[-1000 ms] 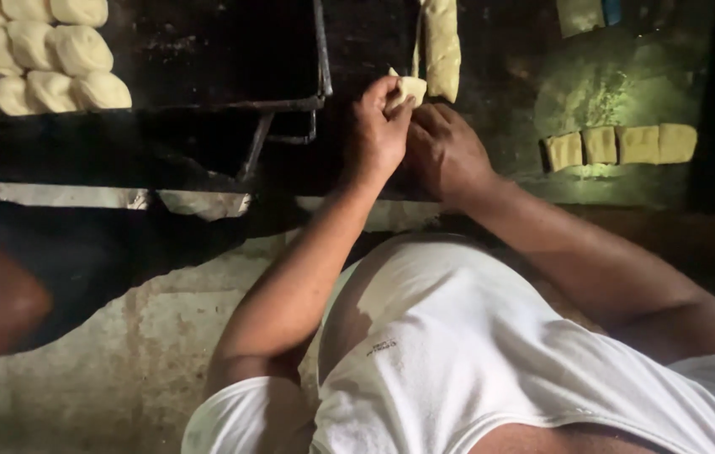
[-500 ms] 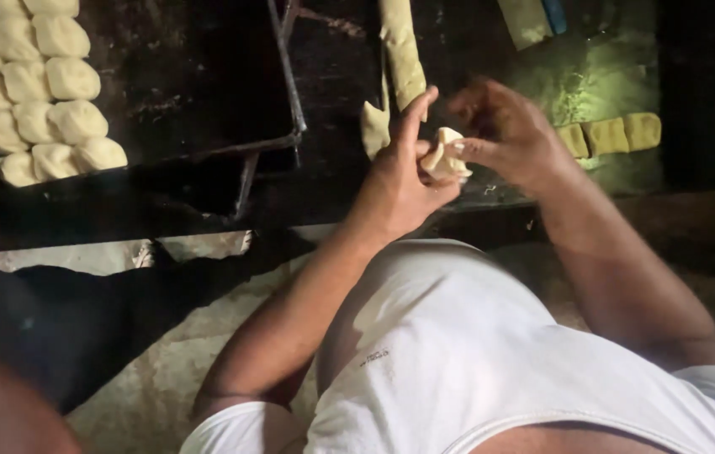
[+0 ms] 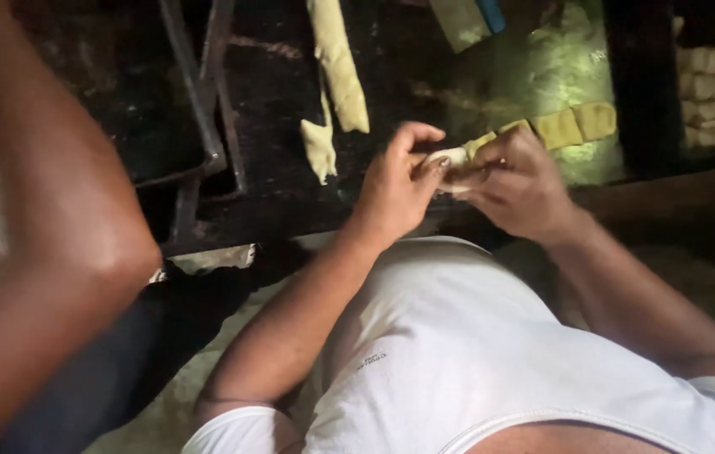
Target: Manually shaping and cutting dough pieces on a bakery work table.
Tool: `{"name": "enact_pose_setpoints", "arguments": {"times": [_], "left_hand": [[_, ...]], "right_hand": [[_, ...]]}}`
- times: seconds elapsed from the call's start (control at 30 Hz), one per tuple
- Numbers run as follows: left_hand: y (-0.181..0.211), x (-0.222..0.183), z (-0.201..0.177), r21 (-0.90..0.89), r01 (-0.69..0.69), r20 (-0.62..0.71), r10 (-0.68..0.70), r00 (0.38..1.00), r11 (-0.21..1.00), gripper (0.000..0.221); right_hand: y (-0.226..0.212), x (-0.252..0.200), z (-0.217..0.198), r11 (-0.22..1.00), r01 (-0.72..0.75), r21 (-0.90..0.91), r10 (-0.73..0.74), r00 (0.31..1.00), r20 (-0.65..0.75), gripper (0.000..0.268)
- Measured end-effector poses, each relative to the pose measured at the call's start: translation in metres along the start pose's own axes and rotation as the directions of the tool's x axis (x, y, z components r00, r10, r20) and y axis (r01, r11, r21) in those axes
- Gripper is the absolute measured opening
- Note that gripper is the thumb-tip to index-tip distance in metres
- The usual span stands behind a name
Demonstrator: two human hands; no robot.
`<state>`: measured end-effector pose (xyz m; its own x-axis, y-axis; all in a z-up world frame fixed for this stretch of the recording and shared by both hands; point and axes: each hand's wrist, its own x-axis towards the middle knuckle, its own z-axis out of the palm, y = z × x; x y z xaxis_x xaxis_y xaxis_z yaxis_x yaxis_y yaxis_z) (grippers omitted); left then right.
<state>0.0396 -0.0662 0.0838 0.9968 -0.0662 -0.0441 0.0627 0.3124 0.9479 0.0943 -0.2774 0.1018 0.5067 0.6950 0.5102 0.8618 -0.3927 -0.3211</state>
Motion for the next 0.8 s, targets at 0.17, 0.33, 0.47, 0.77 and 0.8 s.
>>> {"name": "enact_pose_setpoints", "arguments": {"times": [0.17, 0.33, 0.47, 0.77, 0.8], "left_hand": [[0.024, 0.001, 0.040, 0.408, -0.227, 0.088, 0.209, 0.974, 0.884, 0.013], [0.018, 0.017, 0.068, 0.403, -0.339, 0.126, 0.315, 0.941, 0.850, 0.022], [0.022, 0.031, 0.100, 0.416, -0.137, 0.108, 0.101, 0.989, 0.899, 0.051], [-0.014, 0.061, 0.129, -0.231, 0.304, 0.056, -0.299, 0.953, 0.924, 0.033], [-0.021, 0.063, 0.132, -0.100, 0.248, 0.031, -0.246, 0.969, 0.964, 0.032]], "right_hand": [[0.006, 0.019, -0.050, 0.750, -0.604, 0.268, 0.576, 0.797, 0.184, 0.013], [0.043, 0.008, -0.079, 0.009, -0.628, 0.778, 0.454, 0.696, 0.557, 0.017], [0.058, -0.020, -0.076, 0.523, -0.693, 0.496, 0.645, 0.702, 0.302, 0.021], [0.079, -0.077, -0.079, 0.997, 0.001, -0.073, -0.010, 0.992, -0.126, 0.037], [0.092, -0.084, -0.083, 0.997, 0.069, -0.026, -0.071, 0.993, -0.089, 0.033]]}}
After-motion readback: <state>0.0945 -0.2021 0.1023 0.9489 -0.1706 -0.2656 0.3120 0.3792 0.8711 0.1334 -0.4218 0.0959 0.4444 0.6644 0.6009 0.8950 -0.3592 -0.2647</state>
